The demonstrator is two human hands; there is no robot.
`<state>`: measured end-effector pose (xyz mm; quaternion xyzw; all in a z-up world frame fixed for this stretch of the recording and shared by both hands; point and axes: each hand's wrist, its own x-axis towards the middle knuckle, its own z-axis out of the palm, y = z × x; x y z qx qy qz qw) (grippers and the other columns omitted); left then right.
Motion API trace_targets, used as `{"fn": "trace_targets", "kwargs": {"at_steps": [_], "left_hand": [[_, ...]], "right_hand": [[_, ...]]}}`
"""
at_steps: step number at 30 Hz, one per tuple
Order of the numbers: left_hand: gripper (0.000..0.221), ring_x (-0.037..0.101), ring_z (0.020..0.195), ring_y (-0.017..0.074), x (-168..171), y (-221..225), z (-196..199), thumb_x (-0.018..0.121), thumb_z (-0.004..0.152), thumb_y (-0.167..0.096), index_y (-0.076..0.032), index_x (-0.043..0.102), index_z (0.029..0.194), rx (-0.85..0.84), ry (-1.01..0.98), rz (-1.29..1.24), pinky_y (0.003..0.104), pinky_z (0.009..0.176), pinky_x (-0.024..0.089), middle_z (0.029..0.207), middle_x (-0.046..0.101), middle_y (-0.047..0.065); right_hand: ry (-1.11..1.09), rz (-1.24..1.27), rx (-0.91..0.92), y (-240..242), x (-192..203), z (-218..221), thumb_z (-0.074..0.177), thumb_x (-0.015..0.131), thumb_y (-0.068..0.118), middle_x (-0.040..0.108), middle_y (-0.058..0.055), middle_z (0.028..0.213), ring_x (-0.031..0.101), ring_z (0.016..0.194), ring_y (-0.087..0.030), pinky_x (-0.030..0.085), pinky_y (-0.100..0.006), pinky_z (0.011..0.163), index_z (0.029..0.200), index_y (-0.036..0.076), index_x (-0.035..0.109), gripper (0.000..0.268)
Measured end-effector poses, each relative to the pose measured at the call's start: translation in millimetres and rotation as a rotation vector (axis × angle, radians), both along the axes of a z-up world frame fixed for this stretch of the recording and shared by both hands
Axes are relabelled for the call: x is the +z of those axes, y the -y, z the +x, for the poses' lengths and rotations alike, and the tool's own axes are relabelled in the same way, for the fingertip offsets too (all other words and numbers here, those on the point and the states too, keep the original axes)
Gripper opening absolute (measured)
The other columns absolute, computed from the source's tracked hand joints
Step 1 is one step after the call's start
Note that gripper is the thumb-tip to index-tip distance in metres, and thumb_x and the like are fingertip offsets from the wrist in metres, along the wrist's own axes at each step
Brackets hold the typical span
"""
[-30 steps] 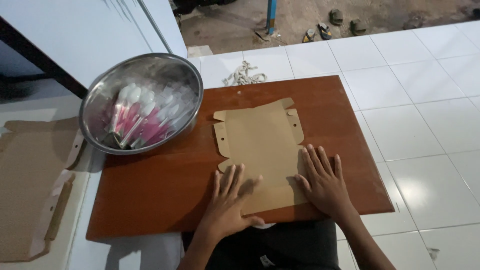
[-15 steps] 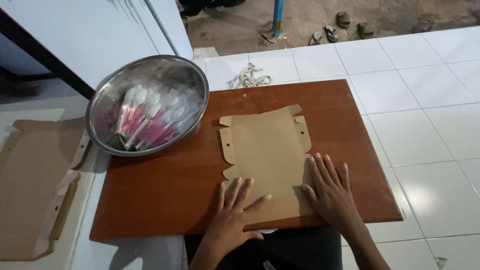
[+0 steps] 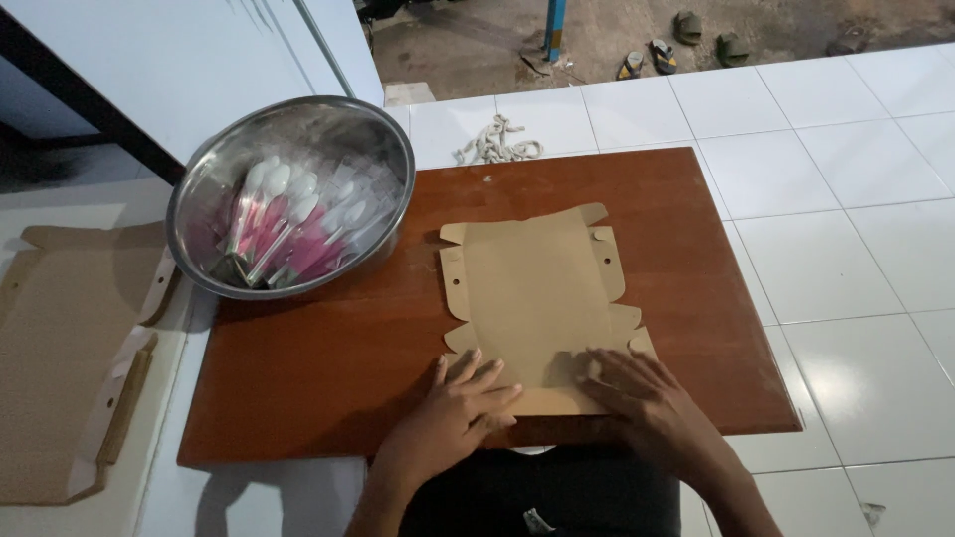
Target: The person folds a cardboard box by hand at a table and places a plastic-wrapped item inside.
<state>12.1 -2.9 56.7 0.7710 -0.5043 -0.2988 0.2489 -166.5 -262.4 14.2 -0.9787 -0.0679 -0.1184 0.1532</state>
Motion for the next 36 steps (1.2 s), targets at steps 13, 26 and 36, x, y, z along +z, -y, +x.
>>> {"fn": "trace_targets", "kwargs": {"at_steps": [13, 26, 36], "left_hand": [[0.045, 0.05, 0.143, 0.0317, -3.0, -27.6, 21.9, 0.076, 0.087, -0.033, -0.009, 0.073, 0.124, 0.128, -0.202, -0.387, 0.045, 0.123, 0.024, 0.133, 0.07, 0.014], [0.017, 0.066, 0.07, 0.0199, -54.5, 10.2, 27.7, 0.079, 0.092, -0.022, -0.005, 0.08, 0.088, 0.672, -0.156, -0.692, 0.041, 0.078, 0.056, 0.066, 0.071, 0.007], [0.029, 0.071, 0.09, 0.0365, -16.4, 27.8, 22.8, 0.077, 0.092, -0.02, 0.003, 0.066, 0.107, 0.876, -0.109, -0.598, 0.048, 0.084, 0.056, 0.09, 0.07, 0.023]], "right_hand": [[0.198, 0.444, -0.307, 25.2, 17.0, 6.0, 0.073, 0.086, 0.01, 0.081, -0.002, 0.093, 0.076, 0.08, -0.009, 0.064, -0.025, 0.077, 0.093, 0.008, 0.079, 0.021], [0.566, 0.888, -0.362, 12.9, 10.0, 44.3, 0.082, 0.073, -0.012, 0.066, -0.019, 0.09, 0.07, 0.087, -0.031, 0.057, -0.049, 0.088, 0.16, -0.003, 0.026, 0.091], [0.357, 0.764, -0.599, 26.9, 27.4, 97.3, 0.093, 0.074, 0.0, 0.061, -0.022, 0.093, 0.066, 0.09, -0.041, 0.053, -0.059, 0.086, 0.16, 0.009, 0.036, 0.077]]}}
